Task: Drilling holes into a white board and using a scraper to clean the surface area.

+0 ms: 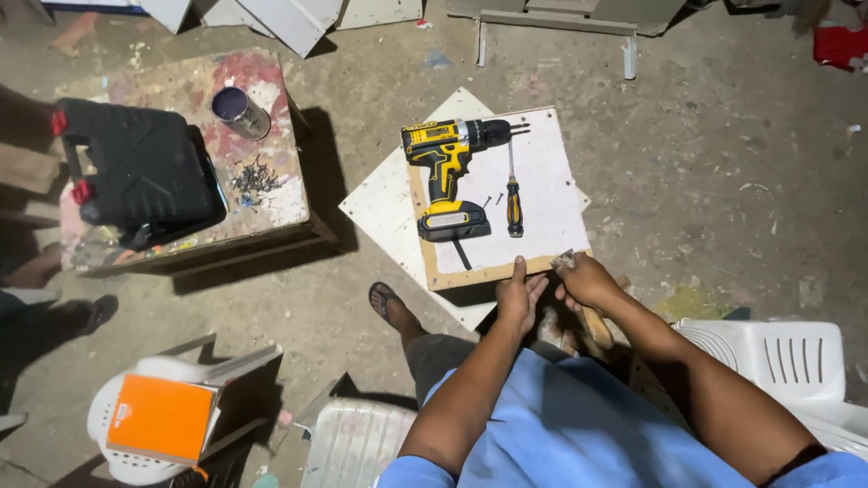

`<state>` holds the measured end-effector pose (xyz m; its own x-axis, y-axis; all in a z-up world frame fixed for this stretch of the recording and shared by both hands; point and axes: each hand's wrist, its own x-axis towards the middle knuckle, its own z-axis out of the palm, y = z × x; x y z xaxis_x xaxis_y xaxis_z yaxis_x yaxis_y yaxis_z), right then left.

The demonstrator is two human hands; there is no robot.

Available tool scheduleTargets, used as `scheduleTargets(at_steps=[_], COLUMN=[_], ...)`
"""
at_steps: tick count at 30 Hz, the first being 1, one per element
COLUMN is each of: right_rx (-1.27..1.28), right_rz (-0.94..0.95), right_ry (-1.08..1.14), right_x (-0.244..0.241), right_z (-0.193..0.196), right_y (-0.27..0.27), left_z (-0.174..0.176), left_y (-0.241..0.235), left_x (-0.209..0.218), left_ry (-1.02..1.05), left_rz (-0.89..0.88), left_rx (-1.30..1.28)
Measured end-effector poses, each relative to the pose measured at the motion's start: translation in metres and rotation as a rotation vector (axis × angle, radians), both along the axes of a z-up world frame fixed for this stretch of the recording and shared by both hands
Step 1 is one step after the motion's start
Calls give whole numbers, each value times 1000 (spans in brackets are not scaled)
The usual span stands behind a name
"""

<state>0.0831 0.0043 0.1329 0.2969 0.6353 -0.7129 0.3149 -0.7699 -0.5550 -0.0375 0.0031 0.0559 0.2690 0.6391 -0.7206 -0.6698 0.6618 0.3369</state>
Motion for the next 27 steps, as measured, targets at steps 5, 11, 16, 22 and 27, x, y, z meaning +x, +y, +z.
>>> scheduleTargets(at_steps=[5,11,16,22,27], right_rx=[-66,-172,-235,-354,-194], right_rz=[-34,528,1471,978,-158], right_ry=[7,-248,-699,-419,223], right_x=[16,28,-3,20,39], right_z=[-55,-25,72,2,-104], right_y=[10,35,47,47,18], left_z=[-15,-24,-19,-17,-25], left_y=[1,6,-2,0,-1], left_x=[4,8,-1,-3,3], left_ry=[-17,-36,-43,-41,-22], left_rz=[13,0,-5,-4,-20], left_rx=[12,16,27,12,27])
